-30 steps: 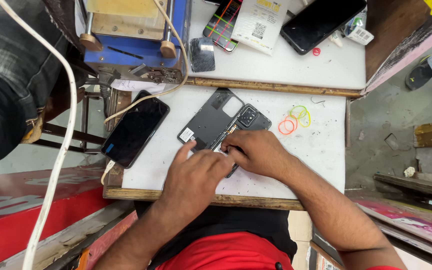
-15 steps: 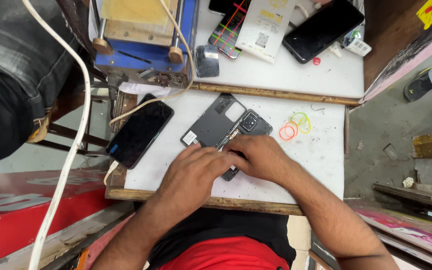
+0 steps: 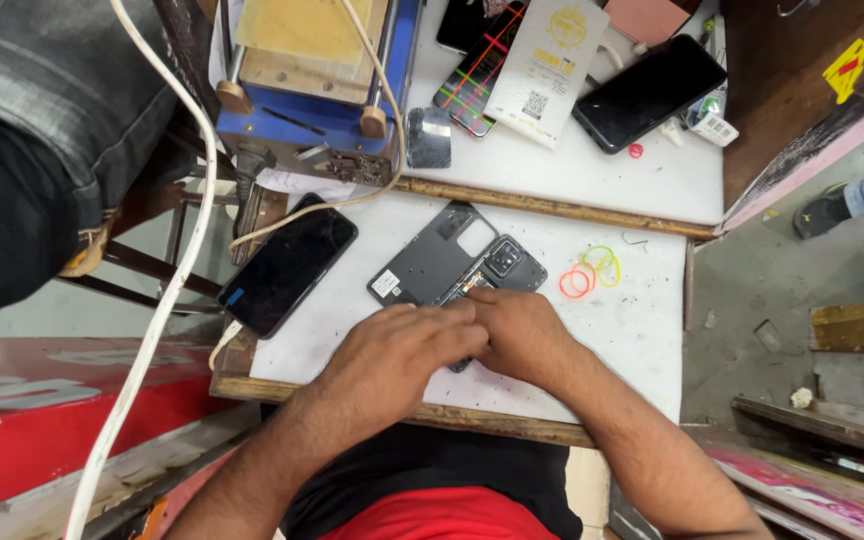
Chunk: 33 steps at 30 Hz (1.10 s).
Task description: The person removes rubber bands from a smartphone, then uses a prying tool to open the back cover. They proceed to use a screwdriver to loosen screws on the internal components.
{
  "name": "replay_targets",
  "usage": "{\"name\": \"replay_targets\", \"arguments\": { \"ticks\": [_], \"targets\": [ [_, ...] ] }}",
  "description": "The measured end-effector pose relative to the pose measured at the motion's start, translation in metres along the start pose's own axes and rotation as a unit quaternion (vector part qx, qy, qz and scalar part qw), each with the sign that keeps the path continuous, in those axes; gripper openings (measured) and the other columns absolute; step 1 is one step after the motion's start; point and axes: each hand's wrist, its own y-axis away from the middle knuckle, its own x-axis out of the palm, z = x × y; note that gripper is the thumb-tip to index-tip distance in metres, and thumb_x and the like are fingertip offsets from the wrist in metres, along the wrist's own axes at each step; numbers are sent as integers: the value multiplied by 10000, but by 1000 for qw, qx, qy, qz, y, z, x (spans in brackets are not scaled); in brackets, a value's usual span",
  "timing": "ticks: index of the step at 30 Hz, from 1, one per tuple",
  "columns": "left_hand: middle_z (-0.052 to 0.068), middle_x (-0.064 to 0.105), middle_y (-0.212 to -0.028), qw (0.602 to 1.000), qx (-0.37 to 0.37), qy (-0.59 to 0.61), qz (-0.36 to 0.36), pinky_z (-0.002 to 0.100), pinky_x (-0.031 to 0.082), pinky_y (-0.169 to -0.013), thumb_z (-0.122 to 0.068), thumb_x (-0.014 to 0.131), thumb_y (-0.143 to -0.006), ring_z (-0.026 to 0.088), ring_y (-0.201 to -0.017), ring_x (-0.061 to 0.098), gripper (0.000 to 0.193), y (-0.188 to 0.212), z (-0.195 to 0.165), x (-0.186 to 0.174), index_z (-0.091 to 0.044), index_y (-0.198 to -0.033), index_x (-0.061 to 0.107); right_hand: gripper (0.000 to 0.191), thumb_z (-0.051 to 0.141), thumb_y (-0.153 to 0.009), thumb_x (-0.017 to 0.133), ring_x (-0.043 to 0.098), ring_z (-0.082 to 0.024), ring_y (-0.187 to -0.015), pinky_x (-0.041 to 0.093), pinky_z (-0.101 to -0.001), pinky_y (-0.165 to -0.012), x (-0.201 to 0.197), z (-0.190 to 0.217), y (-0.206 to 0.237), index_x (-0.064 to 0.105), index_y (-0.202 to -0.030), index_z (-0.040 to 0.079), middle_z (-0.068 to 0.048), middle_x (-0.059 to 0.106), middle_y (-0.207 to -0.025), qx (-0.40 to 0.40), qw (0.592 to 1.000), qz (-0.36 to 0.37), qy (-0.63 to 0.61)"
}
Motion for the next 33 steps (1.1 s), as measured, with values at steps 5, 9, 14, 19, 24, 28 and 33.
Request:
{"name": "replay_targets", "arguments": {
  "ticks": [5,9,14,19,24,28,33],
  "targets": [
    [57,730,-979,986,-105,-61,113,414,468,-1068,-262,592,-971,230,-946,702,254,-6,0,-1,-136,-1190,622,259,274,-794,789,705,-328,-864,577,-452,-706,1,2,0,730,-1000,127,-74,718,-960,34,998,43,-8],
    [63,713,-883,999,-6,-25,21,485,481,-951,15,616,-797,245,-874,695,407,-2,6,3,-107,-1185,631,278,227,-747,772,705,-321,-827,576,-450,-664,-1,1,-1,757,-1015,159,-50,728,-998,18,999,27,-24],
    [61,712,-908,997,-66,-12,28,456,506,-916,-163,680,-905,265,-909,688,297,0,11,8,-93,-1189,631,221,237,-799,763,711,-300,-829,588,-428,-663,0,0,-1,731,-984,121,-36,713,-985,13,1000,17,-21],
    [24,730,-891,978,-145,-75,133,497,450,-1161,-375,685,-1041,225,-967,691,244,2,10,7,-149,-1132,658,236,264,-791,780,704,-310,-821,577,-446,-656,0,-2,0,743,-978,125,-50,702,-964,29,998,52,-7],
    [73,742,-998,1000,-4,5,-5,529,455,-1017,-10,643,-845,252,-1019,683,397,1,8,4,-94,-1232,661,275,215,-792,748,714,-303,-843,584,-435,-663,-1,-2,1,767,-1061,158,-50,714,-1015,-28,999,-1,-38],
    [72,742,-944,992,-112,-39,39,525,458,-1039,-254,732,-934,259,-956,681,360,-5,6,4,-62,-1222,630,209,242,-808,772,715,-299,-836,584,-436,-660,1,-2,1,740,-982,130,-39,719,-1010,8,999,32,-24],
    [63,732,-918,996,-67,-38,52,498,462,-1032,-221,688,-910,257,-923,698,305,-6,3,9,-116,-1187,617,193,242,-813,783,714,-292,-832,588,-429,-688,0,-3,0,729,-954,121,-28,723,-972,28,999,40,-16]
  ]
}}
